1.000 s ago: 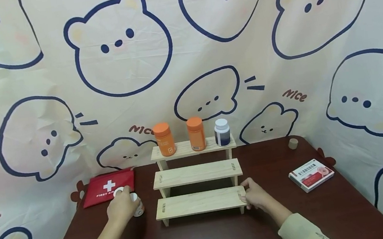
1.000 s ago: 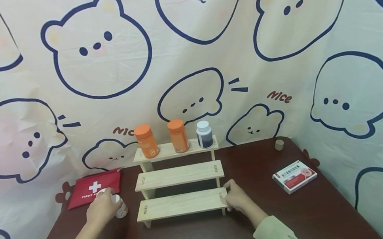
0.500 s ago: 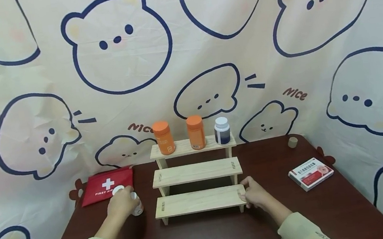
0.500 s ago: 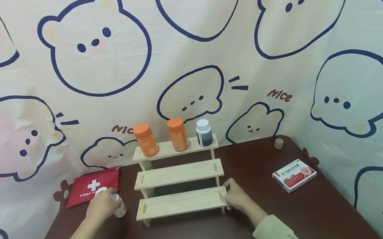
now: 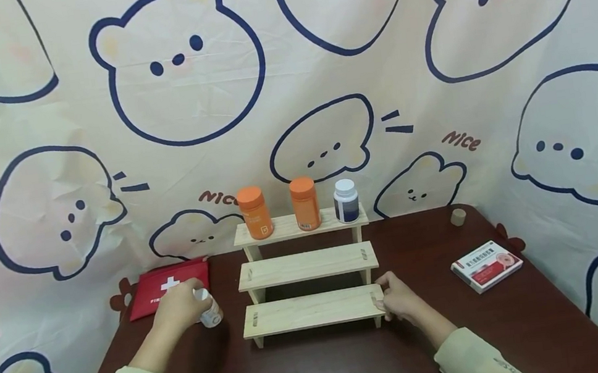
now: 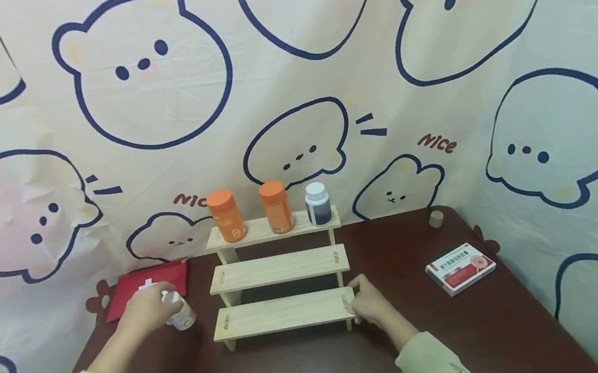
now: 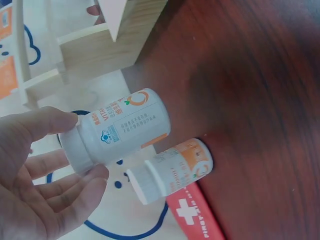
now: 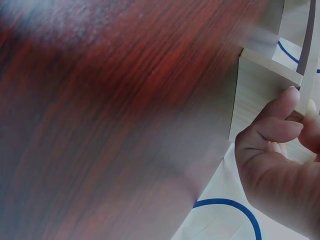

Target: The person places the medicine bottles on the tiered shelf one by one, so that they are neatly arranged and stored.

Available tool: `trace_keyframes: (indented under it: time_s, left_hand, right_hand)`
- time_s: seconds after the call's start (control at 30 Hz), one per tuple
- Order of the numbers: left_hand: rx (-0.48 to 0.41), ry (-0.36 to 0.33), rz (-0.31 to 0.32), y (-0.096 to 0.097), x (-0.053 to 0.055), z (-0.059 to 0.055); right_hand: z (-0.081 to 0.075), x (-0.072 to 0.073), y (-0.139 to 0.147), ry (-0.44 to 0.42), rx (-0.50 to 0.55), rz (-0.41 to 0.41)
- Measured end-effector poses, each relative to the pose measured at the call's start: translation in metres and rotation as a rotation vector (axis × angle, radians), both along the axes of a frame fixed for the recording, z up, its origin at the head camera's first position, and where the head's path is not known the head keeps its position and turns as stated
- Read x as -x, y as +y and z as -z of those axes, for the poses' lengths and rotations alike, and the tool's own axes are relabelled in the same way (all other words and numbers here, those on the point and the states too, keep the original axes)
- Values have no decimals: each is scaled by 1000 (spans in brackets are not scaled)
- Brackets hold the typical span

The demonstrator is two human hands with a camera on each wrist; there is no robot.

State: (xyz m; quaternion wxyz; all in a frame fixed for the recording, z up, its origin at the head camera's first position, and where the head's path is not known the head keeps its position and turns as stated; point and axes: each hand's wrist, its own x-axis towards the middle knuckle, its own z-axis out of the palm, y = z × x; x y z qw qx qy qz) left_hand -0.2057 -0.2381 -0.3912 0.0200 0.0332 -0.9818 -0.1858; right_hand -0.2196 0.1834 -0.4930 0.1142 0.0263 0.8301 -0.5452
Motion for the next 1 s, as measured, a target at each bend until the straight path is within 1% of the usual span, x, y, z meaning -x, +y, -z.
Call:
trace_keyframes:
  time_s: [0.27, 0.4, 0.5, 0.63, 0.8, 0.9, 1.0]
  left_hand:
    - [33, 76, 15, 8, -11, -17]
    - [51, 129, 27, 14, -15, -23]
    - [45, 166, 31, 19, -18, -27]
    - [34, 242, 43, 26, -18, -33]
    - [29, 355, 83, 33, -15, -37]
    - [25, 398, 101, 38, -12, -41]
    - [21, 422, 115, 44, -8, -45]
  right_hand:
    - [-1, 0, 1, -5, 4, 2]
    - [-2, -1, 1, -3, 6, 4]
    - [-1, -2, 1, 3, 12, 5]
    - [1, -2, 1, 9, 16, 3]
    - [2, -3, 1, 11, 41, -1]
    - [0, -3, 1, 16, 58, 3]
    - [-2, -3, 2, 24, 64, 1]
